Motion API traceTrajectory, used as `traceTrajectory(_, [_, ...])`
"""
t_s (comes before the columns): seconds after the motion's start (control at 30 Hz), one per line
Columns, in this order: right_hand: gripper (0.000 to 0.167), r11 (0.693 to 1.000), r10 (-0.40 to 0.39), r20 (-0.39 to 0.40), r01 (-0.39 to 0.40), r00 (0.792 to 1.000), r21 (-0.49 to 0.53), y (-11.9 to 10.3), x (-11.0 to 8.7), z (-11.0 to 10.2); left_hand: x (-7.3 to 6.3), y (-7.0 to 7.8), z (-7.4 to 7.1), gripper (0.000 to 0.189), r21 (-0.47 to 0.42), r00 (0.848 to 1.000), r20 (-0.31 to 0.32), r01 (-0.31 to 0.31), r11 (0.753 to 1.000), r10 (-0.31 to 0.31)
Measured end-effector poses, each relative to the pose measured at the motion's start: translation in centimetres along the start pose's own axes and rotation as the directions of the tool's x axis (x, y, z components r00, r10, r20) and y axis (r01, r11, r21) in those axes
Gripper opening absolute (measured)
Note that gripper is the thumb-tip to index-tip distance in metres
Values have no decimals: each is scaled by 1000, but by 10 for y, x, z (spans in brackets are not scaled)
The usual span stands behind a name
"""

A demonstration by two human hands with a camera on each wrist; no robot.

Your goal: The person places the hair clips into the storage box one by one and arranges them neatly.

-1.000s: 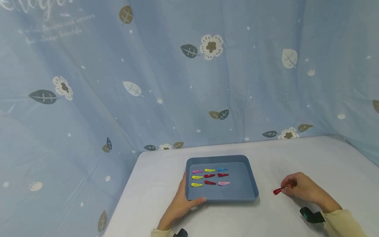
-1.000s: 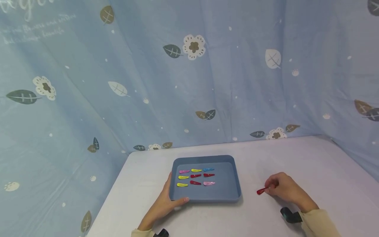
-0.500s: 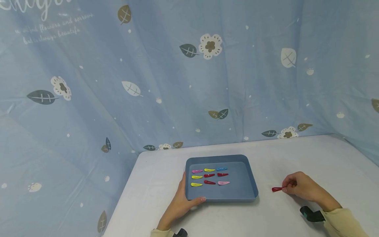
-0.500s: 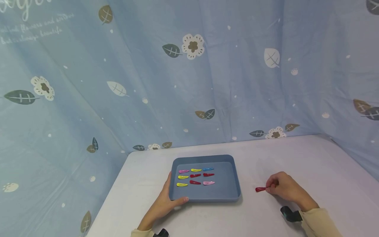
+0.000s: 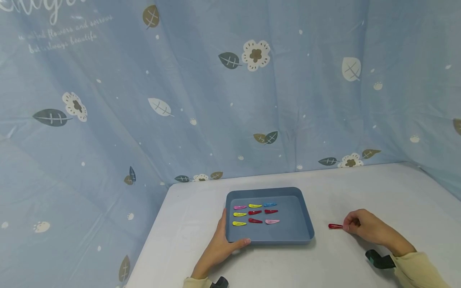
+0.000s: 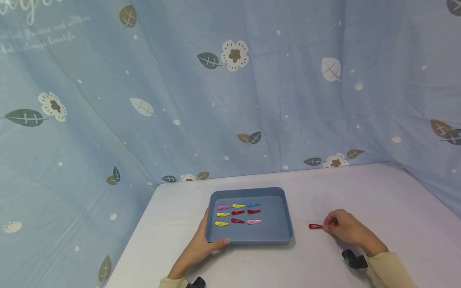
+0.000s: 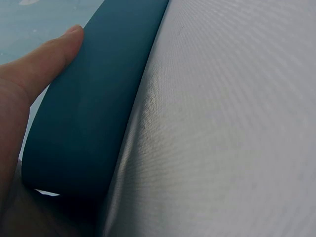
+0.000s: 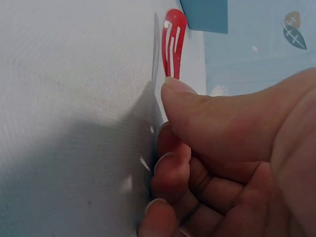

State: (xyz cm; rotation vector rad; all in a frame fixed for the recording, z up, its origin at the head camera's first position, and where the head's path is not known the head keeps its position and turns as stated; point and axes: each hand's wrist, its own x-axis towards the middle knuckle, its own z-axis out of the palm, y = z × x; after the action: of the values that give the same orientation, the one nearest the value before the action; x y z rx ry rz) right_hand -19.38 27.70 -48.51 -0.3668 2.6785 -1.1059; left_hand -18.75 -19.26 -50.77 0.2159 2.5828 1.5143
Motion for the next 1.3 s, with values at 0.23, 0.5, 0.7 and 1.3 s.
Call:
traceTrajectory(0.23, [11,1000,-6,12,6,1000,5,0,-1,-1,0,0,0,129,6,1000,2,3,1000,-3])
traceTrajectory(0.5, [14,999,42,8,-42,999,13,-3,0,-2,0,-1,0,129,2,1000,2,-4,1000,4])
traceTrajectory(0.7, [16,996,88,13,-89,996,27,-4,1,-2,0,-1,0,129,3,1000,3,-12,1000,12])
traceTrajectory(1.3, [31,969,219,79,-226,972,98,-4,5,-11,-1,0,-1,128,18,1000,12,-7,1000,7])
